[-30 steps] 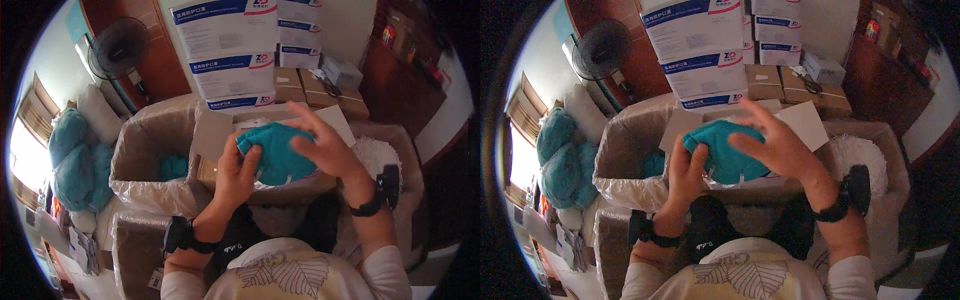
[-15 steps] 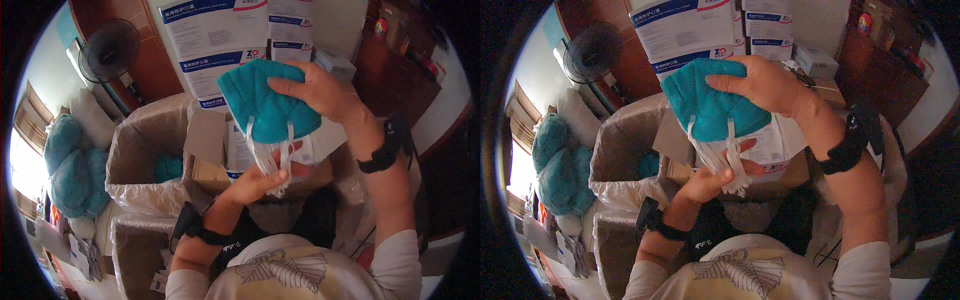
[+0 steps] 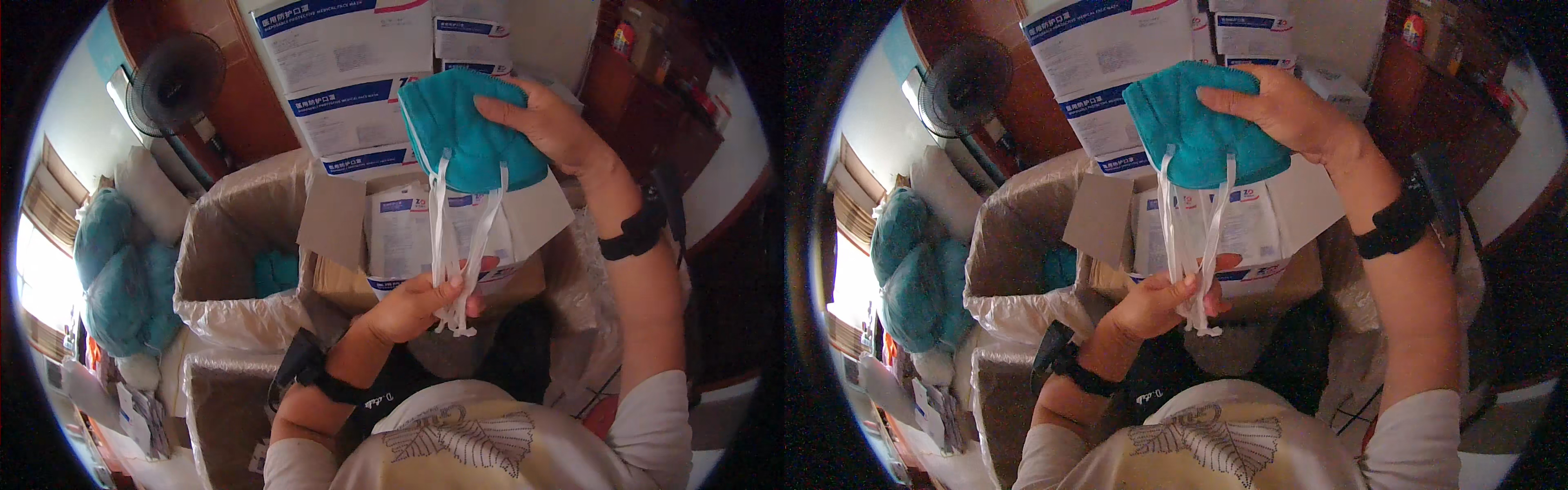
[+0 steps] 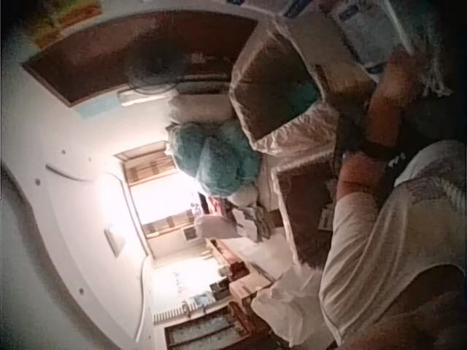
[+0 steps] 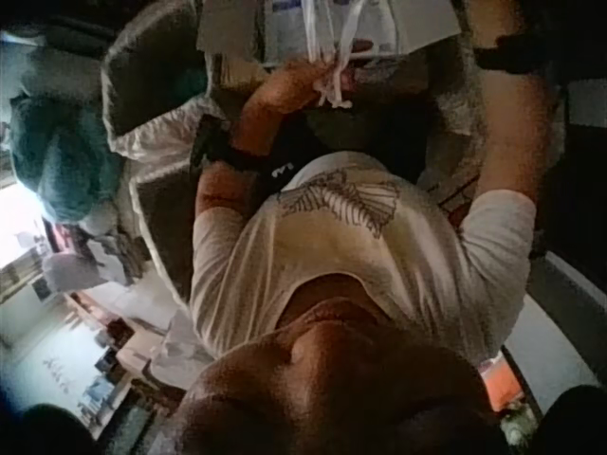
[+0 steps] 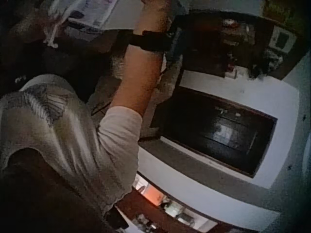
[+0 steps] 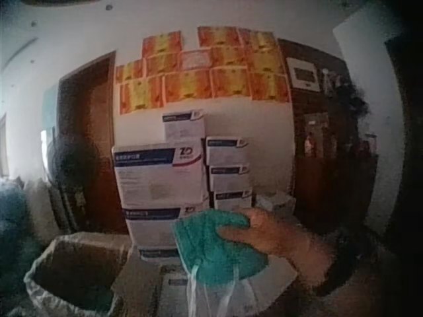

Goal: Packing turquoise face masks into paper envelopes and cardboard boxes.

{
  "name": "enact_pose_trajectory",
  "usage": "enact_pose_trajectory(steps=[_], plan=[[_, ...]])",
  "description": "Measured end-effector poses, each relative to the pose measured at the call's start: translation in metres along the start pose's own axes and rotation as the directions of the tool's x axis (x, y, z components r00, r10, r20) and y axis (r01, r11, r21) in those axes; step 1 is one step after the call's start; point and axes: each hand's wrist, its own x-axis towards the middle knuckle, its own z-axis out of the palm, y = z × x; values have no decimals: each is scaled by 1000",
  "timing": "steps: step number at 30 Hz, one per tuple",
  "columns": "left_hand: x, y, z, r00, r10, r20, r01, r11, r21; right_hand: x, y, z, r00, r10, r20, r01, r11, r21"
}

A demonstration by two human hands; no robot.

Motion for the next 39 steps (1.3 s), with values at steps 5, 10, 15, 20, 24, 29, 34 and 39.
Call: enact_pose_trajectory(steps=[5,10,15,20,24,29,34,39], plan=[[-7,17,7,973,-29,-230,125,902,413,-3,-2,-16,991,-96,-99,68,965,-253],[-35,44,24,927,227,-299,152,503,851,-8,14,-19,985,-50,-167,17,981,-194],[-73,88,64,862,506,3,-98,162,982,-30,30,13,991,123,-53,-122,992,18],[-100,81,89,916,358,-183,-299,911,284,-42,68,97,886,356,299,-399,911,99],[-74,19,41,945,202,-256,-316,759,-570,-90,132,164,832,95,546,-262,936,236],[-78,-27,14,761,117,-639,-608,473,-638,-131,156,160,956,193,220,-141,963,-231],[-85,-53,7,646,49,-762,-595,657,-463,-118,98,145,961,251,119,-235,963,-132],[-75,-63,6,738,25,-674,-494,701,-514,-111,111,172,957,15,291,62,966,-250]])
